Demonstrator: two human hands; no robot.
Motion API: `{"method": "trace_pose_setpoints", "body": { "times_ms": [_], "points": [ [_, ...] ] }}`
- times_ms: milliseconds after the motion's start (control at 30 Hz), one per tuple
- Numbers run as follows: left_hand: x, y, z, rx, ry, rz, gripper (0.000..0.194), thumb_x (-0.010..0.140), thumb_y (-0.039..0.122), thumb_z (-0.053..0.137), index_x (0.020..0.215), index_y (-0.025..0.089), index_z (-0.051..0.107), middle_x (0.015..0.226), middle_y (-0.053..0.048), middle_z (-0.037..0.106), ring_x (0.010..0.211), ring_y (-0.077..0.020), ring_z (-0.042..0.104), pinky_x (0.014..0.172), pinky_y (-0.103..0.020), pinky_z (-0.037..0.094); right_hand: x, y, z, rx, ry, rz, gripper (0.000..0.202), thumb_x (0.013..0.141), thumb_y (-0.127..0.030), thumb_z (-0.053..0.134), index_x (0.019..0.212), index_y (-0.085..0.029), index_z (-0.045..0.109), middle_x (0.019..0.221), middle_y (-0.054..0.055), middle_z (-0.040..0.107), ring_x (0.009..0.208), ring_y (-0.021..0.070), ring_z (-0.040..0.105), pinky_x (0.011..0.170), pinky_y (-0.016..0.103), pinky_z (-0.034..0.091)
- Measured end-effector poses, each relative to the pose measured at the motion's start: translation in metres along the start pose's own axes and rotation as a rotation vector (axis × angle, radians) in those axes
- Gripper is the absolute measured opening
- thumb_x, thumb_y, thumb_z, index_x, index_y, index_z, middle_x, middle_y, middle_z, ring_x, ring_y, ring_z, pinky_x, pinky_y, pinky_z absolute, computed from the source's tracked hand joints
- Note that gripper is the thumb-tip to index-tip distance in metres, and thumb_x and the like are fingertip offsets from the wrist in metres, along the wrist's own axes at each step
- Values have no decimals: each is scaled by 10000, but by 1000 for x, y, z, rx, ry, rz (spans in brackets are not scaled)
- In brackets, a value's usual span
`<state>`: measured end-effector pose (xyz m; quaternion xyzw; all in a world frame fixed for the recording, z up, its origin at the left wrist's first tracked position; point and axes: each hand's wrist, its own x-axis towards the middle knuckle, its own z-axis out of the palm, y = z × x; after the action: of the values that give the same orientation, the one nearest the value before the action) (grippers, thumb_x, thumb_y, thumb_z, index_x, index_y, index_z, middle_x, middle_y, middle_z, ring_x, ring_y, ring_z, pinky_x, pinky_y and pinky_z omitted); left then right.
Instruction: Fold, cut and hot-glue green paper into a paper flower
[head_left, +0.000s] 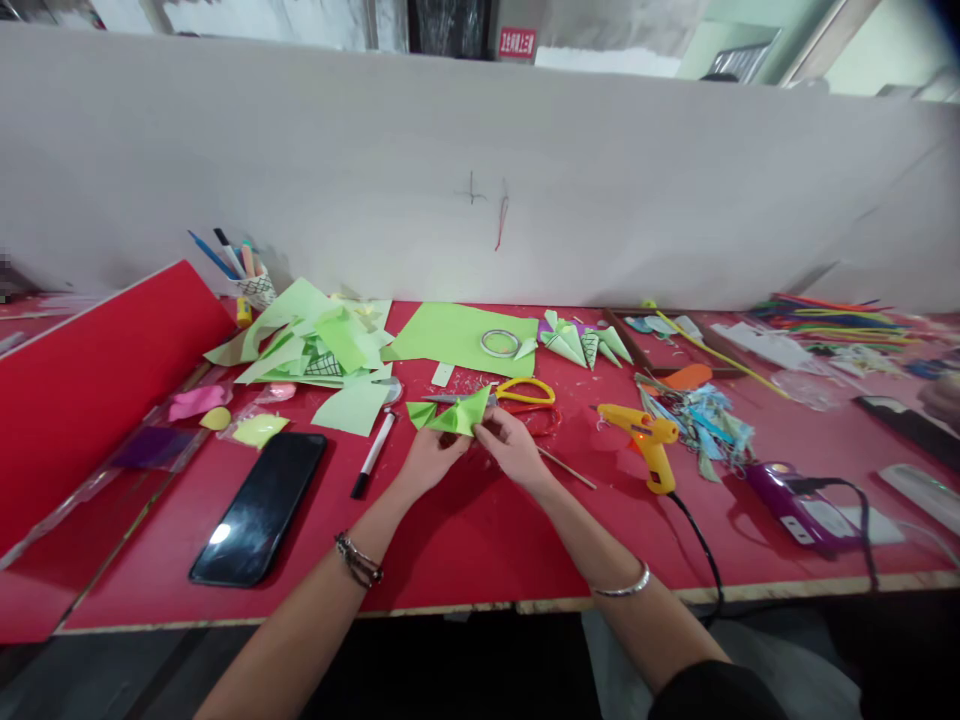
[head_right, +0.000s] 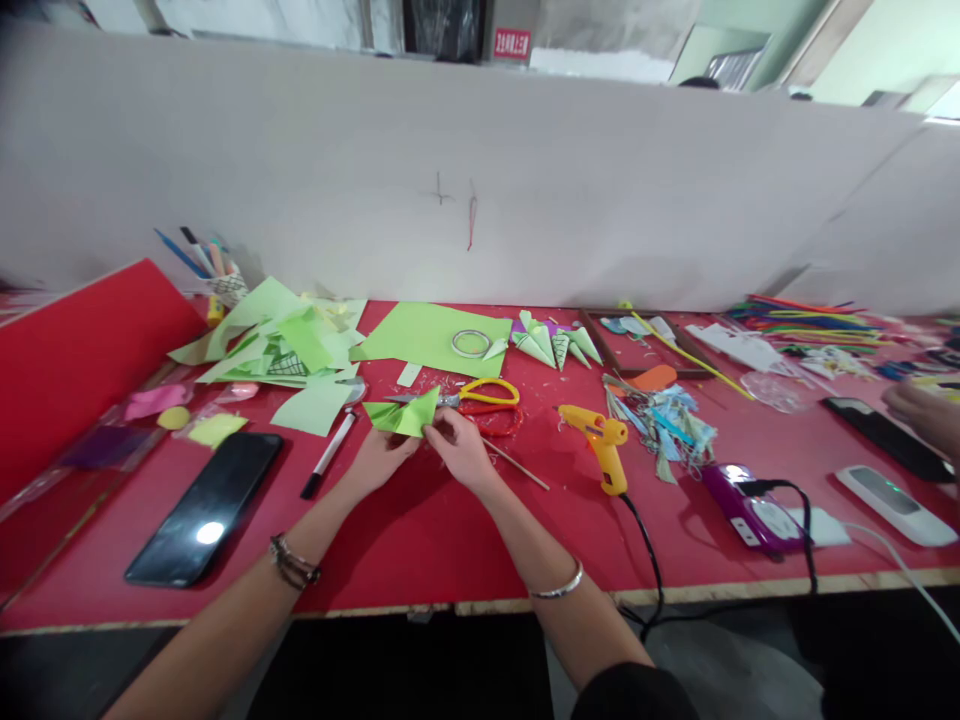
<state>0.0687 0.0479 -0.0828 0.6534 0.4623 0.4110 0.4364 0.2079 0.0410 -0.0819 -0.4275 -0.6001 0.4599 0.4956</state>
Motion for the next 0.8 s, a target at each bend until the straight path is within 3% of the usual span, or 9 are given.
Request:
{"method": "trace_pose_setpoints", "body": {
  "times_ms": [200,400,567,800],
  "points": [
    [-1,6,-2,-310,-47,-39,308,556,279,664,803,100,625,767,-74,662,681,-181,573,642,-290,464,1,1,1,39,1,-2,121,694,-295,555,732,-191,505,732,0,547,687,132,522,676,271,433],
    [0,-1,-2,-206,-30,-85,230,626,322,623,667,96,607,566,-26,609,514,-117,511,508,-228,408,1,1,2,70,25,19,133,703,-309,549,712,-192,487,680,-14,525,610,117,511,617,258,430],
    [1,-4,-2,-155,-49,-78,236,704,328,547,639,109,607,587,-39,623,501,-108,506,503,-227,403,-1,-4,3,82,16,8,139,741,-325,504,704,-204,445,589,-36,496,528,111,491,577,259,417],
    [-3,2,-1,-207,-94,-80,197,669,306,582,600,126,620,554,-52,624,497,-125,523,503,-247,429,-2,-5,4,22,61,31,189,711,-374,524,702,-199,453,613,-27,494,494,101,458,519,251,408]
  ]
}}
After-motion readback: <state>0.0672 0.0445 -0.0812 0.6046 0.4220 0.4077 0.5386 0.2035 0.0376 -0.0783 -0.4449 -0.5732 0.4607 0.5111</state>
